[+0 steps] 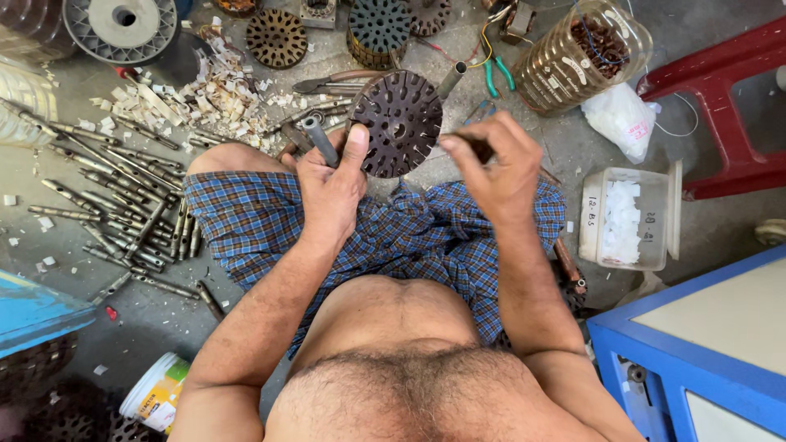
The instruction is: The person sits on the floor and assembles motor stator components by inserting cylindrical metal rods into the slots of a circular stator core. They use a hammer to tap the rods into place and handle multiple stator cores and metal rods during the process.
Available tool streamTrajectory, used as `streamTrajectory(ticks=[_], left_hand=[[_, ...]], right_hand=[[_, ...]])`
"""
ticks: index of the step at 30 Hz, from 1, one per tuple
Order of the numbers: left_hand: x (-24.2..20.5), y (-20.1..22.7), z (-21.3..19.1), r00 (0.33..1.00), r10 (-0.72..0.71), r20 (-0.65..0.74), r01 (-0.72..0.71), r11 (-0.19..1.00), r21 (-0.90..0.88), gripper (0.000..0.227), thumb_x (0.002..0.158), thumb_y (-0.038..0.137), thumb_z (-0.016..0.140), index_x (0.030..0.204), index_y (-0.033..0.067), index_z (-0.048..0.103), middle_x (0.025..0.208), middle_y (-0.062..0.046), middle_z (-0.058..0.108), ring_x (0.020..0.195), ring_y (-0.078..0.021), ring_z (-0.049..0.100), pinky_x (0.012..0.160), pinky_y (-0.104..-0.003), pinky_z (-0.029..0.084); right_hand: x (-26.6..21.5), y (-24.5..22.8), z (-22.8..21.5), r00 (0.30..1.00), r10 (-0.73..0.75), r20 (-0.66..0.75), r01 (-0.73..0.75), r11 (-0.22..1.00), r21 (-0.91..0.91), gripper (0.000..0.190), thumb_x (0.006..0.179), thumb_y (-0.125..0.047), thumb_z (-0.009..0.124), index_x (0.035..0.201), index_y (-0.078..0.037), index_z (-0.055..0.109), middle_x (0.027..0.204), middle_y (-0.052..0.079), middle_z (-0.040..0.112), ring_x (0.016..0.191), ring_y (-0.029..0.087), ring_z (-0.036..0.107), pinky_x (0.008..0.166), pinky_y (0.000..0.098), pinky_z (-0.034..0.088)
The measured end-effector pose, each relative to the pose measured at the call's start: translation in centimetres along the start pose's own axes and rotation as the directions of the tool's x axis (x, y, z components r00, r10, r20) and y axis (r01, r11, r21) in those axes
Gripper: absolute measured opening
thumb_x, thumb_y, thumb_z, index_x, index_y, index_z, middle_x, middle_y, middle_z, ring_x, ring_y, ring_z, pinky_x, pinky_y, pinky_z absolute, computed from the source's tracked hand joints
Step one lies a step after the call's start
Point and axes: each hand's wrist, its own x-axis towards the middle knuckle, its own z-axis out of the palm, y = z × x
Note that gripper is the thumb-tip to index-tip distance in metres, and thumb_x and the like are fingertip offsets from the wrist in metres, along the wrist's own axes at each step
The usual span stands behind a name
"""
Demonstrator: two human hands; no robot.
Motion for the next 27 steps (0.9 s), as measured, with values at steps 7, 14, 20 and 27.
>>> streamTrajectory(ticks=[7, 14, 20, 27], left_hand=[[-0.4, -0.4, 0.2, 0.999, 0.031, 0.027, -0.032, 0.997, 0.069, 0.027, 0.103, 0.028, 0.07, 0.11, 0.0018, 0.073, 0.066, 0.008, 0.051, 0.048, -0.0016, 0.038, 0.041, -0.022, 0.028], [0.5, 0.4, -2.6, 0.991, 0.042, -0.125, -0.039, 0.999, 0.025, 0.027, 0.101, 0.028, 0.072, 0.108, 0.0018, 0.072, 0.063, 0.009, 0.048, 0.045, -0.0015, 0.035, 0.039, -0.023, 0.025], [0.5, 0.9, -5.9, 0.963, 0.004, -0.268, -0.004, 1.0, 0.0, 0.025, 0.101, 0.027, 0.073, 0.105, 0.0026, 0.07, 0.062, 0.01, 0.044, 0.042, -0.0017, 0.033, 0.039, -0.023, 0.024], [-0.5, 2.2, -9.2, 0.935, -0.027, -0.355, 0.007, 0.998, -0.057, 0.027, 0.105, 0.026, 0.074, 0.09, 0.0102, 0.058, 0.06, 0.008, 0.044, 0.04, -0.0049, 0.035, 0.038, -0.025, 0.027]], right_hand=[[-1.3, -1.2, 5.7, 0.927, -0.363, -0.092, 0.363, 0.932, -0.021, 0.02, 0.09, -0.007, 0.083, 0.105, -0.006, 0.07, 0.095, 0.006, 0.066, 0.079, 0.02, 0.067, 0.065, 0.0317, 0.054], [-4.9, 3.5, 4.6, 0.562, -0.463, 0.686, 0.476, 0.859, 0.19, 0.04, 0.063, -0.013, 0.076, 0.101, -0.002, 0.074, 0.097, 0.014, 0.073, 0.085, 0.036, 0.071, 0.067, 0.0467, 0.058], [-3.3, 11.6, 4.7, 0.876, 0.239, 0.419, -0.116, 0.947, -0.298, 0.023, 0.088, -0.024, 0.084, 0.098, -0.005, 0.076, 0.096, 0.015, 0.075, 0.087, 0.033, 0.071, 0.077, 0.0461, 0.057], [2.7, 24.3, 11.7, 0.985, 0.17, 0.02, -0.171, 0.979, 0.113, 0.081, 0.081, -0.013, 0.09, 0.144, 0.005, 0.043, 0.128, 0.024, 0.062, 0.105, 0.031, 0.067, 0.08, 0.0409, 0.06]])
